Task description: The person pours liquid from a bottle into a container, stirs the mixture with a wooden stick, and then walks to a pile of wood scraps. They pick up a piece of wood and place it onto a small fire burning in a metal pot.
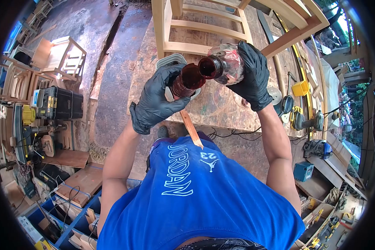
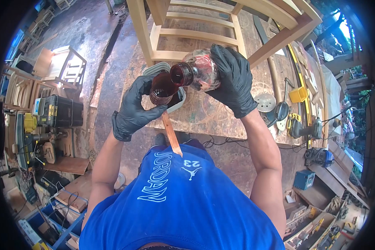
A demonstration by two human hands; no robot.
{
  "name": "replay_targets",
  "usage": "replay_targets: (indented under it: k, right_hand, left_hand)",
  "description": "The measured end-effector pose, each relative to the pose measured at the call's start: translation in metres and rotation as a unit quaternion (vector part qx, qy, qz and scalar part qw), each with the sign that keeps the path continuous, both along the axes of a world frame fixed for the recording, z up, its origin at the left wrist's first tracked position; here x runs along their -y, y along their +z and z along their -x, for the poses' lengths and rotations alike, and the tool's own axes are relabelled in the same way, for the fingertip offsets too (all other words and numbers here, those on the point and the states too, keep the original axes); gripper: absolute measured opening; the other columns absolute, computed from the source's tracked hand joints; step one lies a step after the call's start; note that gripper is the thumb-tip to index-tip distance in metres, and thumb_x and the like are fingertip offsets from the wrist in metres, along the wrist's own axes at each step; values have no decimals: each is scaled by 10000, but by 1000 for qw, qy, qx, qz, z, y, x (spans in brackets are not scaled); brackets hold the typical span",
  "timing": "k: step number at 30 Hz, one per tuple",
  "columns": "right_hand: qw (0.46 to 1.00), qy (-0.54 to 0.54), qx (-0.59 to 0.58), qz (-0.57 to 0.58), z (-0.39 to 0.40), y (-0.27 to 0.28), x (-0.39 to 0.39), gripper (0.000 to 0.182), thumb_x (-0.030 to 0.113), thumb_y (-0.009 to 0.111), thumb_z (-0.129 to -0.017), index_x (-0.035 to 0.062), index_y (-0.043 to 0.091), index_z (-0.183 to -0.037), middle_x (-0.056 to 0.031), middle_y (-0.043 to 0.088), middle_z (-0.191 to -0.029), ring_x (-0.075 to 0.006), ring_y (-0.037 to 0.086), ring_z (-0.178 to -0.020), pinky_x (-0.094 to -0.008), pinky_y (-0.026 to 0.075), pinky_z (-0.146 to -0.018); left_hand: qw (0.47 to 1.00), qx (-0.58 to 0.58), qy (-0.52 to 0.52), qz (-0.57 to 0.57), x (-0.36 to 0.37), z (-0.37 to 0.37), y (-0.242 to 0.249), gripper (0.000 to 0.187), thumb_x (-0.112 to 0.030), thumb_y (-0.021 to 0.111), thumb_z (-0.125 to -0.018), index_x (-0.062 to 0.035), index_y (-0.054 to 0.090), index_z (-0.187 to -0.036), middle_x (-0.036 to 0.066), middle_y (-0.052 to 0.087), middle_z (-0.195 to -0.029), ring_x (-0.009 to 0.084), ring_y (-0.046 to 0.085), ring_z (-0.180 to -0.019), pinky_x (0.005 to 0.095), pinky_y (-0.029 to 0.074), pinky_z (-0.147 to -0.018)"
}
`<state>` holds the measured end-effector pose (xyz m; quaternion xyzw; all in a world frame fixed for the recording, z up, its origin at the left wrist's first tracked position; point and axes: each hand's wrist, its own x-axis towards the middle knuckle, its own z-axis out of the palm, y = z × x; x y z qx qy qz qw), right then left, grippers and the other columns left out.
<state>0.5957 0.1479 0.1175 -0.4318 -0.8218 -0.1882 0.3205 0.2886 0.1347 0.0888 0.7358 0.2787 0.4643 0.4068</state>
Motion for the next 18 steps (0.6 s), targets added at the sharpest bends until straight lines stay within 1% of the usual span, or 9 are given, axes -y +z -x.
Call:
replay_targets:
  k: [4, 6, 10, 12, 15, 18]
  right_hand:
    - [1000, 0, 3, 1, 3, 2, 0, 1112, 396, 994, -587, 140, 450, -1523, -110, 587, -1461, -382, 574, -1291, -504, 458, -1064]
    - [1000, 2, 6, -2, 3, 2, -1, 1113, 399, 994, -589, 141, 449, -1524, -110, 587, -1458, -382, 574, -1288, -506, 459, -1062]
    - [1000, 0, 13, -2, 5, 3, -1, 1111, 400, 992, -593, 141, 447, -1527, -110, 590, -1451, -383, 577, -1281, -508, 459, -1058]
    - [1000, -6, 18, 1, 5, 4, -1, 1110, 398, 992, -594, 141, 448, -1527, -110, 589, -1450, -383, 577, -1280, -509, 459, -1056]
    - [1000, -9, 18, 2, 6, 5, 0, 1106, 397, 991, -595, 141, 452, -1526, -110, 590, -1447, -382, 576, -1281, -508, 459, -1052]
    - [1000, -4, 19, -11, 7, 7, 0, 1104, 399, 991, -595, 142, 455, -1525, -111, 588, -1451, -380, 576, -1281, -508, 457, -1051]
  left_hand:
    - [1000, 9, 2, 20, 0, 1, 1, 660, -11, 863, -788, -3, 585, -1387, 116, 633, -1360, 223, 651, -1237, 378, 519, -1080]
    - [1000, -23, 2, -2, -3, 5, -3, 675, -11, 862, -783, -6, 582, -1397, 126, 625, -1393, 228, 650, -1246, 379, 522, -1080]
    - [1000, -16, 2, -14, -5, 6, -5, 689, -12, 861, -778, -8, 580, -1408, 137, 614, -1429, 231, 647, -1259, 379, 524, -1080]
    - [1000, -13, -1, -1, -6, 7, -7, 732, -96, 906, -764, -41, 565, -1409, 164, 620, -1406, 307, 611, -1325, 415, 482, -1134]
    - [1000, -28, 10, -9, -6, 7, -7, 728, -104, 909, -766, -43, 567, -1406, 166, 620, -1404, 315, 605, -1330, 421, 477, -1139]
    - [1000, -14, 3, -2, -7, 7, -7, 729, -114, 912, -768, -44, 568, -1408, 170, 623, -1397, 325, 609, -1319, 425, 476, -1139]
